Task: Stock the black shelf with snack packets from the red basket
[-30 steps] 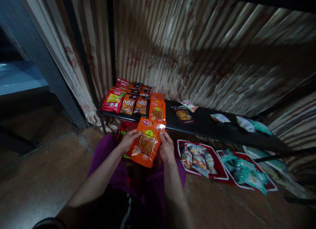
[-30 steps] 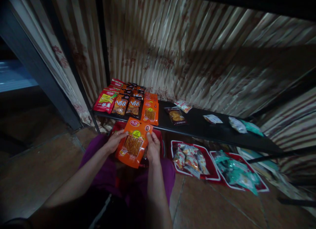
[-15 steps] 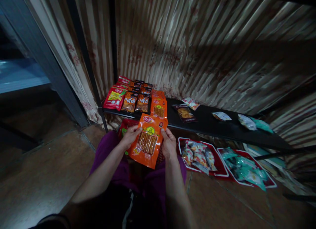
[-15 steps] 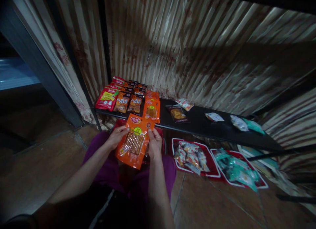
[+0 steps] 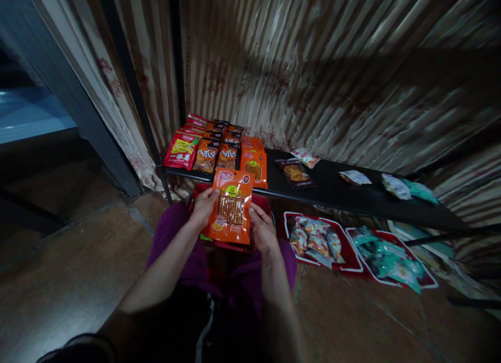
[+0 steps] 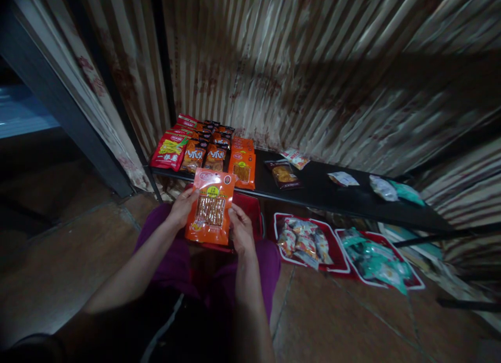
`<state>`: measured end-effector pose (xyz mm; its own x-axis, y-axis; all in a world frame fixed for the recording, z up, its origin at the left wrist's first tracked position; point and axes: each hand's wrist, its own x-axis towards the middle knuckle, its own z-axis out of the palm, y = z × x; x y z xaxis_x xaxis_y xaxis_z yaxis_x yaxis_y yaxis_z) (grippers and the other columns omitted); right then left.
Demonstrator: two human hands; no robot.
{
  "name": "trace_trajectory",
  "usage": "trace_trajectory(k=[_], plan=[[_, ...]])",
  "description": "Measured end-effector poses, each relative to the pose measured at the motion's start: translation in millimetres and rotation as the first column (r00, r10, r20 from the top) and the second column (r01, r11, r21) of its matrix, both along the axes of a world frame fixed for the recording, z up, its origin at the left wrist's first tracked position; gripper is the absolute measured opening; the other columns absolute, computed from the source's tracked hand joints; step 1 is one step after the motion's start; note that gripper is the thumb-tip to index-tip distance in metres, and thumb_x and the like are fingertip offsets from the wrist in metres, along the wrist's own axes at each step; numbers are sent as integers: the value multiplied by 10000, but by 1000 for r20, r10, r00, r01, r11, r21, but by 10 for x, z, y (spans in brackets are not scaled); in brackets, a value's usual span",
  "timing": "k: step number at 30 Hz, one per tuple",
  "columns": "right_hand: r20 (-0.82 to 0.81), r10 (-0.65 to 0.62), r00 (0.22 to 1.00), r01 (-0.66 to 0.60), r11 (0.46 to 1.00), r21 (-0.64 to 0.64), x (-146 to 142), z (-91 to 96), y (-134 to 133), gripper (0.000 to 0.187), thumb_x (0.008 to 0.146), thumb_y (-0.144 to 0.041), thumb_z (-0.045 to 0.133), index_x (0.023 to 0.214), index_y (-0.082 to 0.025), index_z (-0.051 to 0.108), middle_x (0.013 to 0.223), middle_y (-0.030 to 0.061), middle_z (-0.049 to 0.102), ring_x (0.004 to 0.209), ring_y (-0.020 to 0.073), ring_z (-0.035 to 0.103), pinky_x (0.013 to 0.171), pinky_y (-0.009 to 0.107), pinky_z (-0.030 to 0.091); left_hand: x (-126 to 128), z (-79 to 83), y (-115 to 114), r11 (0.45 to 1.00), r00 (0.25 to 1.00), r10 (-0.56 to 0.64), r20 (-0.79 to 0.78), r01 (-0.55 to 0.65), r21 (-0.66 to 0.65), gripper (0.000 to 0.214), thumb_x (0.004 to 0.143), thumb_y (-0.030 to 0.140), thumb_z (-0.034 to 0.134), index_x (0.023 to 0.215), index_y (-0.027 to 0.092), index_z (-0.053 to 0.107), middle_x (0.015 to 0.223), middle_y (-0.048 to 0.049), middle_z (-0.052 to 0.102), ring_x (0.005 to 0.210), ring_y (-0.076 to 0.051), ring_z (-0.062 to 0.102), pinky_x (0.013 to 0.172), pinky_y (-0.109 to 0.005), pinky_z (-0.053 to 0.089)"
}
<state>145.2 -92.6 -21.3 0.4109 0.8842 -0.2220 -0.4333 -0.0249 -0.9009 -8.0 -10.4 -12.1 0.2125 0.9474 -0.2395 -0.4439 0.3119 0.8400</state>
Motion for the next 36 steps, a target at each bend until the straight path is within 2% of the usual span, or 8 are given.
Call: trace_trajectory(k=[3, 8, 15, 22, 25, 28, 32, 36], plan=[[30, 31, 999, -31, 999, 9, 6, -45, -41, 428, 569, -367, 812, 958, -225, 706, 910, 12, 743, 830, 189, 671, 767, 327, 528, 36, 22, 42, 995, 998, 67, -12, -66, 74, 362, 639, 457, 759, 837, 165, 682, 835, -35, 716, 789, -180, 641, 705, -255, 473], [3, 40, 999, -40, 999, 32, -19, 6, -84, 404, 563, -311, 807, 944, -231, 701, 825, -7, 739, 745, 172, 667, 728, 317, 533, 82, 99, 64, 998, 999, 31, 23, -32, 51, 385, 616, 451, 779, 848, 159, 684, 868, -47, 720, 811, -191, 648, 751, -280, 481], [-47, -80, 996, 82, 996, 46, -32, 43, -72, 341, 574, -282, 788, 893, -231, 676, 782, -21, 721, 647, 148, 653, 640, 290, 532, 22, 149, -59, 980, 969, -196, 148, 188, 67, 401, 612, 278, 777, 977, 153, 667, 954, -61, 717, 909, -226, 652, 810, -307, 487], [-50, -197, 979, 201, 976, 79, -37, 63, -47, 333, 588, -275, 763, 904, -231, 666, 814, -19, 721, 684, 141, 651, 647, 273, 527, -59, 121, -219, 911, 900, -412, 143, 406, 66, 559, 579, 166, 790, 1113, 181, 628, 1007, -62, 702, 961, -244, 648, 867, -340, 481], [-72, -229, 971, 234, 970, 71, -30, 72, -40, 326, 579, -266, 767, 887, -236, 664, 815, -29, 721, 706, 142, 651, 674, 283, 530, -43, 99, -254, 914, 902, -405, 149, 398, 71, 582, 565, 167, 805, 1118, 173, 624, 1010, -66, 699, 941, -233, 649, 847, -321, 482], [-84, -207, 975, 213, 975, 69, -29, 70, -44, 337, 583, -263, 767, 904, -245, 667, 830, -38, 723, 730, 141, 653, 701, 291, 529, -16, 74, -259, 938, 929, -346, 127, 339, 75, 542, 563, 181, 800, 1079, 159, 636, 971, -57, 702, 893, -212, 651, 814, -298, 486], [-70, -118, 991, 126, 984, 124, -49, 97, -64, 365, 613, -261, 761, 966, -265, 670, 891, -37, 730, 814, 145, 662, 776, 296, 526, 0, 43, -246, 961, 957, -271, 106, 262, 86, 464, 578, 189, 779, 1022, 163, 645, 922, -30, 702, 853, -180, 647, 809, -286, 481], [-76, 3, 997, 10, 984, 179, -89, 162, -95, 455, 623, -209, 758, 1056, -293, 648, 955, -38, 728, 865, 149, 670, 805, 292, 530, 1, 43, -242, 967, 964, -242, 107, 230, 111, 471, 599, 195, 760, 1053, 167, 638, 937, -28, 700, 864, -175, 644, 820, -291, 473]])
